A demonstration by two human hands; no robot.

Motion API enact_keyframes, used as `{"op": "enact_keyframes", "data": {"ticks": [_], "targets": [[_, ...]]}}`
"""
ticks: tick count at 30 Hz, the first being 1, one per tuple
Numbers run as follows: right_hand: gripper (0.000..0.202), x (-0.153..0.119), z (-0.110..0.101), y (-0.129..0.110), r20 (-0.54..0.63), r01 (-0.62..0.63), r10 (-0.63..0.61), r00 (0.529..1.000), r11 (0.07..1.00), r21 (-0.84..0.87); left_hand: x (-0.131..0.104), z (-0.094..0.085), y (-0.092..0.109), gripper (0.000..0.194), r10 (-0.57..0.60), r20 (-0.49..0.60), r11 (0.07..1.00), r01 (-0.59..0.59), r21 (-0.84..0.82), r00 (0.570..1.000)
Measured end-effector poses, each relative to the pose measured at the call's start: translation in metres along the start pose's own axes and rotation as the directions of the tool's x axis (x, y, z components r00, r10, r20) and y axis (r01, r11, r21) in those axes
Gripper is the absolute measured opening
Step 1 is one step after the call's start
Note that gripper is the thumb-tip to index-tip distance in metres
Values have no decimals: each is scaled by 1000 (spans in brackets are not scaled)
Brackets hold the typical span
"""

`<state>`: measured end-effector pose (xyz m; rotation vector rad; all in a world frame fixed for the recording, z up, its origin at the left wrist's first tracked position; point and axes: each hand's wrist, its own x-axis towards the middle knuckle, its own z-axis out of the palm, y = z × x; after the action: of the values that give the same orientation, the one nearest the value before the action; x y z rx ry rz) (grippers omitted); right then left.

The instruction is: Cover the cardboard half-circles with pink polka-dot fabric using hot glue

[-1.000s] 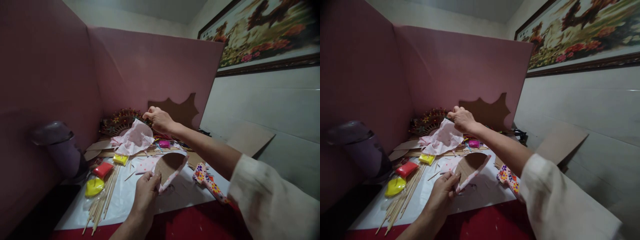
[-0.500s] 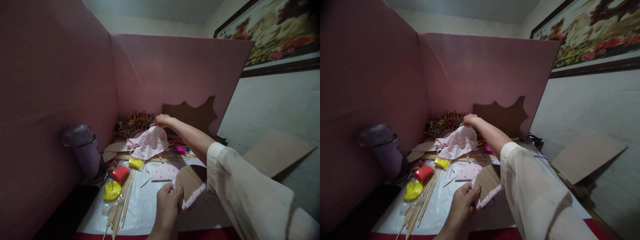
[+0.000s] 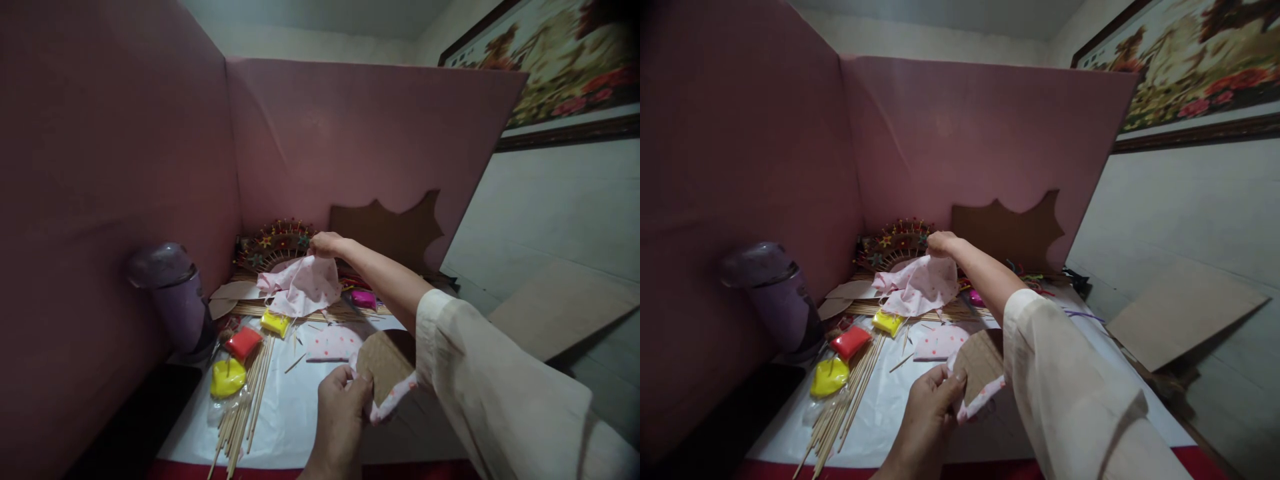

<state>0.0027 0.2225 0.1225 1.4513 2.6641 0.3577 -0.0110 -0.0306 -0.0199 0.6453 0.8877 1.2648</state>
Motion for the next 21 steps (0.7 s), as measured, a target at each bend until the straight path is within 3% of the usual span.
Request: {"op": "enact_keyframes", "data": {"ticks": [15, 21], "targets": [[30, 6, 6, -3, 39, 47, -44, 998, 997, -68, 3, -2, -5, 37, -16, -4, 999, 16, -31, 1000], [31, 16, -7, -14, -59, 85, -96, 994, 983, -161, 5, -3, -7, 42, -15, -21, 1000, 14, -4, 1000]]}}
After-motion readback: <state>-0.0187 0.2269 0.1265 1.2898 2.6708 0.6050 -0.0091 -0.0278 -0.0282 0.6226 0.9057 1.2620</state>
